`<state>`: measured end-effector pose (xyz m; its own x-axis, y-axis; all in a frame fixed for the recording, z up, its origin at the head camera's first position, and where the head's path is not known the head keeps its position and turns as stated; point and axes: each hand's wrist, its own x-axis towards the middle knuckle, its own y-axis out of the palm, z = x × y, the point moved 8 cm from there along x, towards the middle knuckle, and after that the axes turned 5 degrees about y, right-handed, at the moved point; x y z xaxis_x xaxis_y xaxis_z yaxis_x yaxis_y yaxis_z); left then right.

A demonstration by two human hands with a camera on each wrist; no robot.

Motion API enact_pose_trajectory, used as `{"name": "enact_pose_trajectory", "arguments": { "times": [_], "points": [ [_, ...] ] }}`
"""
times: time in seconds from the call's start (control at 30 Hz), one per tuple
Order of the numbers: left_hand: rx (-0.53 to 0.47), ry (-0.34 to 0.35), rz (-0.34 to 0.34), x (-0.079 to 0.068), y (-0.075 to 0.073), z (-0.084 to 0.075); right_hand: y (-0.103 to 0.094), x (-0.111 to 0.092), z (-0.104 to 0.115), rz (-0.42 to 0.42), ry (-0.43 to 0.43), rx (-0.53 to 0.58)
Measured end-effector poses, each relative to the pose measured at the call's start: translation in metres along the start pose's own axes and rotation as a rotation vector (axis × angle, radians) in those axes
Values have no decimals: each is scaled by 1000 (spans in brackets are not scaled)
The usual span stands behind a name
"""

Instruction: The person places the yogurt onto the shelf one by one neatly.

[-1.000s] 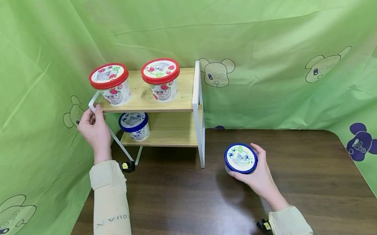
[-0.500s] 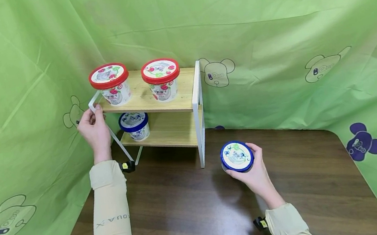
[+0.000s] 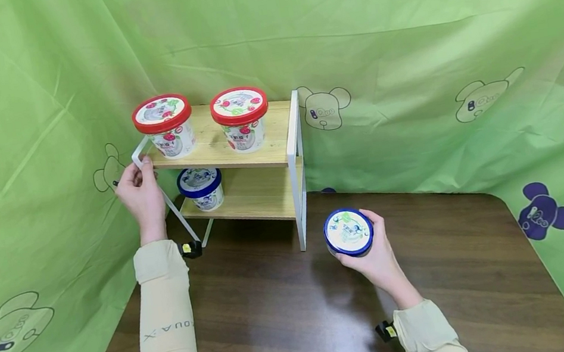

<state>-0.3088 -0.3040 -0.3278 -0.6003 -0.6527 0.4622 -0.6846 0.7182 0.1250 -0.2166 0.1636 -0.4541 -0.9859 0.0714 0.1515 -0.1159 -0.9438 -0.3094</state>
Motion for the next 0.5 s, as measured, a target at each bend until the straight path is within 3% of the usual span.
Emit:
{"name": "enact_pose_trajectory", "arguments": {
  "times": [0.13,0.5],
  "points": [
    [-6,-9,3,0,0,-1,2,-5,23,27,-5,1],
    [-18,-6,4,1,0,0,11,-4,31,69,-31,34]
  ]
}}
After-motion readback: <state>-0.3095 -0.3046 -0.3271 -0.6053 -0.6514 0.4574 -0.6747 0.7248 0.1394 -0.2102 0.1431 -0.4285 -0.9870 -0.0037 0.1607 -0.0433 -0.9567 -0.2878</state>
